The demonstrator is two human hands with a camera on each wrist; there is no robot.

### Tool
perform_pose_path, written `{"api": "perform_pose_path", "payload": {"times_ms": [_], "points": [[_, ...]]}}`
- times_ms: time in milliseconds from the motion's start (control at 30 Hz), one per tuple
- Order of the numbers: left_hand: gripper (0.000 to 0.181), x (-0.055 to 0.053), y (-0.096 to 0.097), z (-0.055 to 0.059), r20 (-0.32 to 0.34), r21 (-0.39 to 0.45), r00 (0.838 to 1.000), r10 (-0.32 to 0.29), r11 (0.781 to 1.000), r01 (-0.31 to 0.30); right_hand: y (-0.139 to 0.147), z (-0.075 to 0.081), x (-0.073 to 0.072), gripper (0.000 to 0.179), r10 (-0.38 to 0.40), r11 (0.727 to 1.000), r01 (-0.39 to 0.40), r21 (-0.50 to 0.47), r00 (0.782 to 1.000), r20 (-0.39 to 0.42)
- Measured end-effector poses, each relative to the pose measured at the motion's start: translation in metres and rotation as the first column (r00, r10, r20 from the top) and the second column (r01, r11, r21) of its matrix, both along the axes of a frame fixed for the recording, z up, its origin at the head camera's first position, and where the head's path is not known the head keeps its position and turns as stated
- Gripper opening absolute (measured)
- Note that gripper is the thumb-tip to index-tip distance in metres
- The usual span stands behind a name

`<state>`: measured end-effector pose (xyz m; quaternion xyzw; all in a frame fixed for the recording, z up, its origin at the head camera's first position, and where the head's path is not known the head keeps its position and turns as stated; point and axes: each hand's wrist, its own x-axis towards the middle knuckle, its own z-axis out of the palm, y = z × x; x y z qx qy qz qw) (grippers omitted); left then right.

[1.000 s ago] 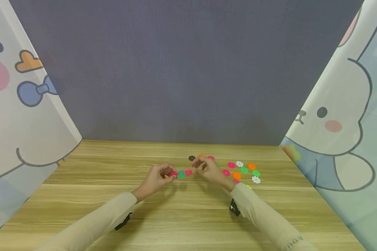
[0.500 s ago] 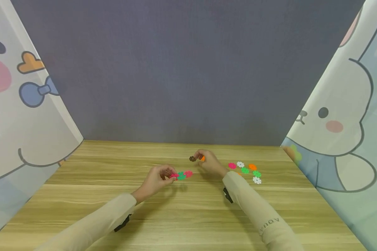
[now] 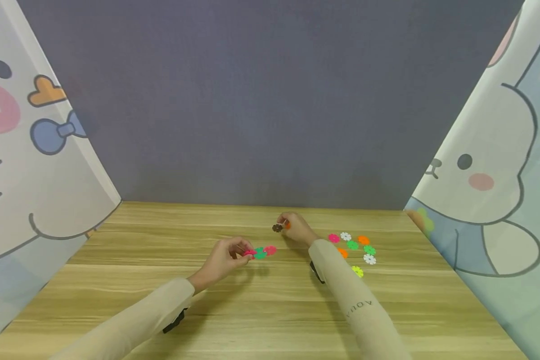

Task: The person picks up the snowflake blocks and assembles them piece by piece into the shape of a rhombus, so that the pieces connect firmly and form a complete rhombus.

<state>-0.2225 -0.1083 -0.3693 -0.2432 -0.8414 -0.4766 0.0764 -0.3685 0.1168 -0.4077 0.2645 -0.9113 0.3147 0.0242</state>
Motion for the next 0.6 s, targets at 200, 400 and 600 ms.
{"api": "perform_pose_path", "payload": {"times_ms": [200,400,600], "points": [[0.009,-0.010,-0.002,-0.014,0.002,-0.003,1.000,0.009,1.000,-0.009,-0.004,0.002,-0.004,0.025,-0.026,0.999,0.025,0.028,0.998,0.060],[0.011,-0.021,-0.006,-0.028,0.001,0.011,1.000,0.015,1.000,-0.015,-0.006,0.000,-0.008,0.022,-0.025,0.998,0.021,0.067,0.998,0.059],[0.012,-0.021,-0.007,-0.028,-0.016,0.000,1.000,0.012,1.000,-0.012,-0.006,-0.003,-0.010,0.019,-0.009,0.995,0.006,0.095,0.999,0.032]]}}
